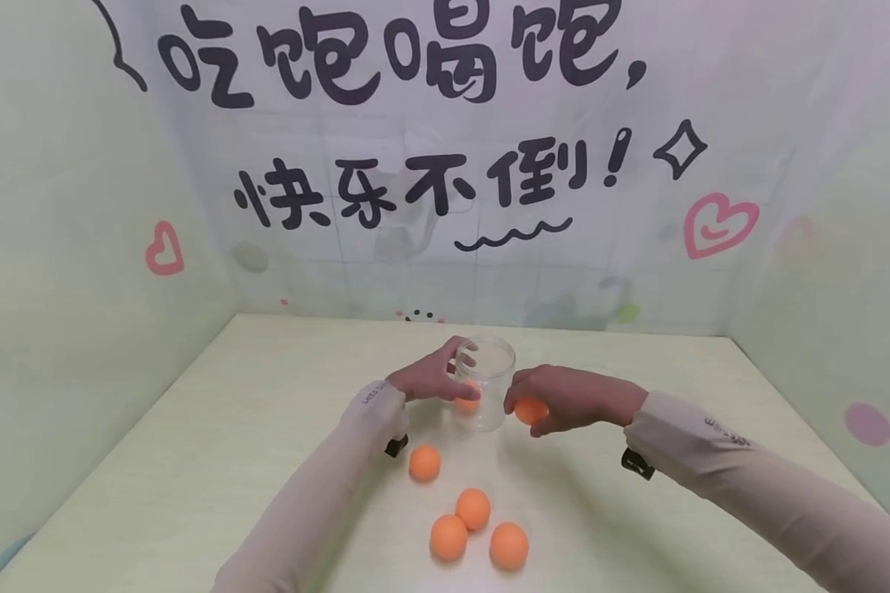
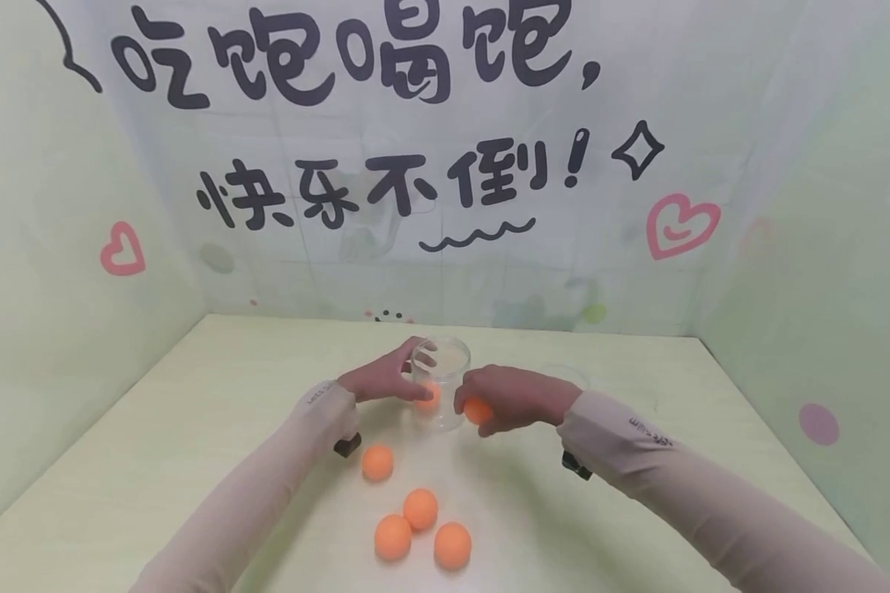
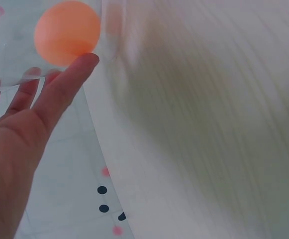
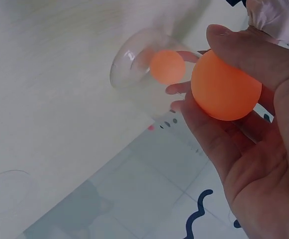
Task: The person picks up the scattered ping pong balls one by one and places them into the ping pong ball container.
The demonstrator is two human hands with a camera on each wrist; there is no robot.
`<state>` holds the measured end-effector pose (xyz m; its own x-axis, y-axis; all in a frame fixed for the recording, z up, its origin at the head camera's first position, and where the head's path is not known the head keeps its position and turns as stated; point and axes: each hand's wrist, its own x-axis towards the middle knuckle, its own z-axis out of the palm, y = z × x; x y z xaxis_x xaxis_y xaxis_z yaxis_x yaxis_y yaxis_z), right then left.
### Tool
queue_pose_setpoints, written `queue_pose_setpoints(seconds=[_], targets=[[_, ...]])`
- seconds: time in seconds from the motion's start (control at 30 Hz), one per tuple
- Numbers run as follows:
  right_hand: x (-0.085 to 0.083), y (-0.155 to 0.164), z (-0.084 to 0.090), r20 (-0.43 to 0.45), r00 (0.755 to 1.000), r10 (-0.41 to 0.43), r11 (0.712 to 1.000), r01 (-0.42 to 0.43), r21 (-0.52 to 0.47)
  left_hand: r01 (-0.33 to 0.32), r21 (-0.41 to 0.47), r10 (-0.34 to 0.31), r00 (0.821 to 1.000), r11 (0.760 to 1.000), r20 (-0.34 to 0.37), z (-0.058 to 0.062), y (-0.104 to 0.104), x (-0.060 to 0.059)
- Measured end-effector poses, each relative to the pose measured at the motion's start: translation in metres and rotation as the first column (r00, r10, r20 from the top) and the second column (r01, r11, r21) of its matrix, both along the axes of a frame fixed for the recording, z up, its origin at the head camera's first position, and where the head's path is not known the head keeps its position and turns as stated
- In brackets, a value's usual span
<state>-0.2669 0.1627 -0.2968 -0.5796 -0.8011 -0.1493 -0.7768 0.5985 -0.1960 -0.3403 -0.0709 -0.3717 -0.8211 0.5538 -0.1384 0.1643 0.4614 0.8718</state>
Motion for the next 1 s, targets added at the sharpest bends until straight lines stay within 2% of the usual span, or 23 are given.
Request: queue_pose_setpoints(seconds=[0.5,0.63,0.8,1.0], targets=[[-0.012,-0.008,0.021,-0.058,0.998,0.027,0.999,-0.029,-0.031,0.002,-0.013,-0.002,1.0,1.0,-0.002,0.0,0.0,-0.002],[-0.017,-0.01,0.03,-0.072,0.997,0.003,1.0,-0.005,-0.024,0.007,-0.017,-0.007,1.0,1.0,-0.003,0.0,0.0,-0.001],[-0.028,-0.011,0.039,-0.109,0.993,-0.041,0.997,0.034,-0.068,0.011,0.001,-0.011,1.0,1.0,0.005,0.001,0.0,0.0],[-0.046,-0.018,0.041,-0.146,0.986,-0.087,0.992,0.071,-0.107,0.022,0.009,-0.022,1.0,1.0,0.01,0.002,0.0,0.001]])
